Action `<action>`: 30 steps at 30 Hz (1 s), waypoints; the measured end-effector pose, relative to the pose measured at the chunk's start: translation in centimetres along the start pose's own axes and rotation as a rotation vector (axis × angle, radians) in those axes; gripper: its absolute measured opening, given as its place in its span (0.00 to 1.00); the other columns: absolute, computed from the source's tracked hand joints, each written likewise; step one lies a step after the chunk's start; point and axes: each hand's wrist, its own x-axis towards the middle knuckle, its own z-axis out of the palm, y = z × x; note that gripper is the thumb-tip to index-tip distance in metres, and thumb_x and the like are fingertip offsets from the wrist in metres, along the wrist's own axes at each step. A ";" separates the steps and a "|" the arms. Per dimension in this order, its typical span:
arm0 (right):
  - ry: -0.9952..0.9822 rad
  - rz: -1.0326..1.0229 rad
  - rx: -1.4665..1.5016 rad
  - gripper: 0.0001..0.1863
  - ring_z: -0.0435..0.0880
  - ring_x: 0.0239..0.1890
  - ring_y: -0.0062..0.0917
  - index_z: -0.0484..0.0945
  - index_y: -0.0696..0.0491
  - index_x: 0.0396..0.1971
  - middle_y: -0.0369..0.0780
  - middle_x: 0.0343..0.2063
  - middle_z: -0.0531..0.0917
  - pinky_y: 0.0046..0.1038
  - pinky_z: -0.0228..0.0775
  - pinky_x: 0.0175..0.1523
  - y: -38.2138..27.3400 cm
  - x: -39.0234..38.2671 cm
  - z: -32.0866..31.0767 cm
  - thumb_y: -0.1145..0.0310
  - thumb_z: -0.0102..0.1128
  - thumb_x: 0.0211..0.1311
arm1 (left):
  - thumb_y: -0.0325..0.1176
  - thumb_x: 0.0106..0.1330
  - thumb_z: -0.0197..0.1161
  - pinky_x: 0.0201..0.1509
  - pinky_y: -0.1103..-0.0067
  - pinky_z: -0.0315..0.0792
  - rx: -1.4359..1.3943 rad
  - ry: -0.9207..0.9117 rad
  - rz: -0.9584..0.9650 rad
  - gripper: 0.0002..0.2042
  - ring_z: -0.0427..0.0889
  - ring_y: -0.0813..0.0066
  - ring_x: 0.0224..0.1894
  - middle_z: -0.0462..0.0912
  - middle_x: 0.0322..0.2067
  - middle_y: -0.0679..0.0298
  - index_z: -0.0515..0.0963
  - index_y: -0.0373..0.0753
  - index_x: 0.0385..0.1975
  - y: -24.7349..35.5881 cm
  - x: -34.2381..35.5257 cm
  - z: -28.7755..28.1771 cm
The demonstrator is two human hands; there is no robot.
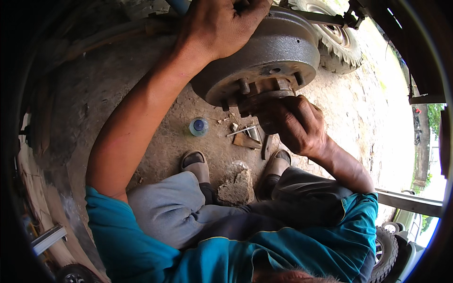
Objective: The person sits on the ground and uses a small tool to scrape and clean the surface of a vehicle wheel hub. They repeatedly rub the metal surface to remove rust or debris, focusing on the area around the axle and mounting bolts.
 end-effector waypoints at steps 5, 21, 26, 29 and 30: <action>-0.071 0.074 -0.005 0.19 0.86 0.35 0.33 0.86 0.59 0.44 0.44 0.42 0.82 0.33 0.83 0.29 -0.4 -0.3 -1.0 0.76 0.70 0.48 | 0.43 0.78 0.66 0.25 0.66 0.58 0.028 -0.095 -0.101 0.26 0.62 0.78 0.21 0.66 0.14 0.59 0.73 0.30 0.19 0.5 -0.2 -0.6; -0.027 -0.074 -0.032 0.26 0.85 0.36 0.33 0.84 0.61 0.49 0.47 0.43 0.85 0.32 0.81 0.33 0.8 -4.3 -1.8 0.74 0.71 0.45 | 0.44 0.79 0.66 0.24 0.69 0.56 0.057 -0.077 -0.097 0.27 0.62 0.82 0.21 0.64 0.13 0.64 0.71 0.32 0.17 0.2 -0.3 -0.6; 0.016 -0.086 -0.005 0.20 0.85 0.34 0.33 0.85 0.63 0.47 0.46 0.40 0.84 0.32 0.79 0.32 0.8 -3.5 -2.0 0.80 0.79 0.53 | 0.42 0.79 0.66 0.25 0.70 0.57 0.097 -0.079 -0.065 0.27 0.63 0.82 0.21 0.66 0.13 0.63 0.71 0.31 0.17 0.5 -0.2 -1.0; 0.050 -0.072 -0.038 0.19 0.85 0.35 0.33 0.86 0.62 0.47 0.47 0.42 0.84 0.32 0.79 0.34 0.5 -3.8 -1.5 0.78 0.77 0.54 | 0.41 0.78 0.66 0.25 0.70 0.57 0.104 -0.071 -0.072 0.26 0.63 0.82 0.21 0.67 0.13 0.63 0.71 0.31 0.17 0.7 -0.2 -1.0; 0.041 -0.068 -0.040 0.19 0.85 0.36 0.33 0.86 0.62 0.47 0.47 0.42 0.84 0.32 0.79 0.34 0.4 -3.7 -1.5 0.78 0.76 0.53 | 0.40 0.78 0.66 0.25 0.70 0.58 0.096 -0.069 -0.082 0.26 0.63 0.82 0.21 0.67 0.13 0.62 0.71 0.31 0.17 0.7 -0.2 -0.9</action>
